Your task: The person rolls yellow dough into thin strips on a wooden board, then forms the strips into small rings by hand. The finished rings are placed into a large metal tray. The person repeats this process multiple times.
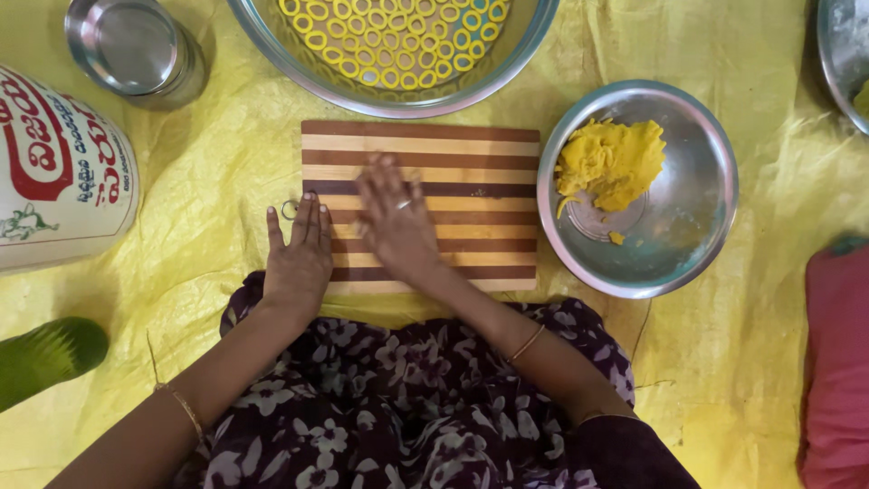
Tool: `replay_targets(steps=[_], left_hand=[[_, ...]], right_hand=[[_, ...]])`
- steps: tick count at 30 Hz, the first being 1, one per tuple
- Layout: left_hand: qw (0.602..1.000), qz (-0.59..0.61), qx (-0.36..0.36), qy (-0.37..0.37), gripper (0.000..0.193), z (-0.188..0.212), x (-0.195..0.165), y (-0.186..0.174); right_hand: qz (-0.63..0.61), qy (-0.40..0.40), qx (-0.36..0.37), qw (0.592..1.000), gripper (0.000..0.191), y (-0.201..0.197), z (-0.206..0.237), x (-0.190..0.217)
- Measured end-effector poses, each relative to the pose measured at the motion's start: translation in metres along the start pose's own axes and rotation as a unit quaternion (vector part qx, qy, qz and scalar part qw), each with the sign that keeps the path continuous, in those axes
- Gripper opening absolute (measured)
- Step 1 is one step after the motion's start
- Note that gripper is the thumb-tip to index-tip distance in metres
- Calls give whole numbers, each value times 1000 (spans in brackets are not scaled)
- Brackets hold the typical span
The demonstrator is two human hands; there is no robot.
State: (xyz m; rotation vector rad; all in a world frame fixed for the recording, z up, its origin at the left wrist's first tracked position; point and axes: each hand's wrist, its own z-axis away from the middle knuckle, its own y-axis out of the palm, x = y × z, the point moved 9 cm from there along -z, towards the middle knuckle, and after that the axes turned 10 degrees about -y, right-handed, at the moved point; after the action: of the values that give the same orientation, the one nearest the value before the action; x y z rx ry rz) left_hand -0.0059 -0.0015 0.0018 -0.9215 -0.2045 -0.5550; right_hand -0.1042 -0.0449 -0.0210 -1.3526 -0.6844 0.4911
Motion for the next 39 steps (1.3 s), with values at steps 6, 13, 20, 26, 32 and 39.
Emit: replay_targets(steps=[6, 13, 20, 26, 32, 39], left_hand=[[1000, -17, 20, 3, 94, 3, 2, 2], [1000, -11, -9, -3, 87, -2, 0, 6], [1000, -17, -22, -4, 88, -1, 1, 8], [1000, -19, -19, -3, 86, -1, 1, 3], [999, -33, -1, 2, 91, 2, 1, 1], [999, -31, -19, -6, 88, 0, 1, 2]], right_hand=[[65, 183, -128, 973, 74, -41, 22, -109], [16, 14, -51, 998, 68, -2, 2, 6], [65, 170, -156, 971, 65, -32, 21, -94], [-61, 38, 19, 997, 46, 1, 12, -2], [104, 69, -160, 979, 60, -37, 10, -31], [-14, 119, -133, 984, 65, -28, 17, -64]])
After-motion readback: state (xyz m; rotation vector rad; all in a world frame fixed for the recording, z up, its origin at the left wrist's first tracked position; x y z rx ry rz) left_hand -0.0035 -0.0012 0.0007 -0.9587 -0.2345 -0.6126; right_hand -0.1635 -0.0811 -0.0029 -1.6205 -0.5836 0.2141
